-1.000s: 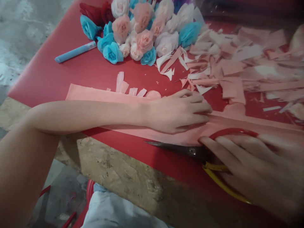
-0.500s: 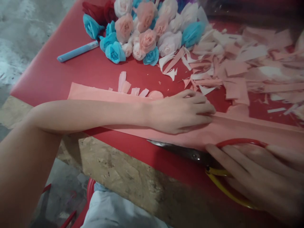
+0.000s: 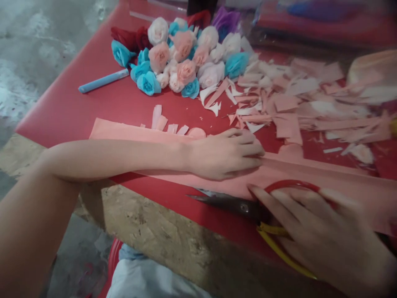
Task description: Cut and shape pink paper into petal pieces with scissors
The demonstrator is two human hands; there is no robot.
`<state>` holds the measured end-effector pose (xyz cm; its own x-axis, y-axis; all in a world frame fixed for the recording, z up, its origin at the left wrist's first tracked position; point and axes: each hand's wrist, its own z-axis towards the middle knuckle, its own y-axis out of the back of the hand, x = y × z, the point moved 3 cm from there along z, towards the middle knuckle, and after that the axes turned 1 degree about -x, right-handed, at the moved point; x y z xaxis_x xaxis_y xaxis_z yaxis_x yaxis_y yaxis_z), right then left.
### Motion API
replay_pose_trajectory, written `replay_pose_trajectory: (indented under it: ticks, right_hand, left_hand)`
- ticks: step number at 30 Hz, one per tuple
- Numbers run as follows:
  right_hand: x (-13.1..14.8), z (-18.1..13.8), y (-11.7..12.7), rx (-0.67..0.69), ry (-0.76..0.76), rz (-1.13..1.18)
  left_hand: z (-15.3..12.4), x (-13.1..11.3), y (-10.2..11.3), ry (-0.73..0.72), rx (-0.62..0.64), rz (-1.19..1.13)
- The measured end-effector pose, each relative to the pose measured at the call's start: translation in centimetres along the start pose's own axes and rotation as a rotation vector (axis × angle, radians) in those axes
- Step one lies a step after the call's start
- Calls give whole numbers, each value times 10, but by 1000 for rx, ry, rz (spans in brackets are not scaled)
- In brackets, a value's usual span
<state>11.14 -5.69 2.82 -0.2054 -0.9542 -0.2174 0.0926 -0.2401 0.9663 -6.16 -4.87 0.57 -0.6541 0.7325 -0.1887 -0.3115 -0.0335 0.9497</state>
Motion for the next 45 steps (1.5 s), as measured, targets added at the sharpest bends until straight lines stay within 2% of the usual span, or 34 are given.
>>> replay_pose_trajectory:
  ticks: [5,8,12,21,27,36,45]
  right_hand:
    - [1,2,0,12,62,44]
    - [1,1,-4,55,45,78]
    - [1,-2,-8,43,33,129]
    - [-1,-2,-6,9,16,126]
    - [-2,-2,-8,31,-6,138]
    - [-8,-7,3,109,14,9]
    - [-8,-5,5,1,-37,25]
  left_hand:
    - [-2,0,0,-14,-69,14]
    - [-2,1,2,-1,-107,28]
    - [-6,4,6,12,-137,47]
    - [-38,12,23,-14,-154,26]
    - [-54,17,32,-35,-21,-52]
    - [-51,14,24,-43,-62,-43]
    - [-43,11,20,-3,-60,-68]
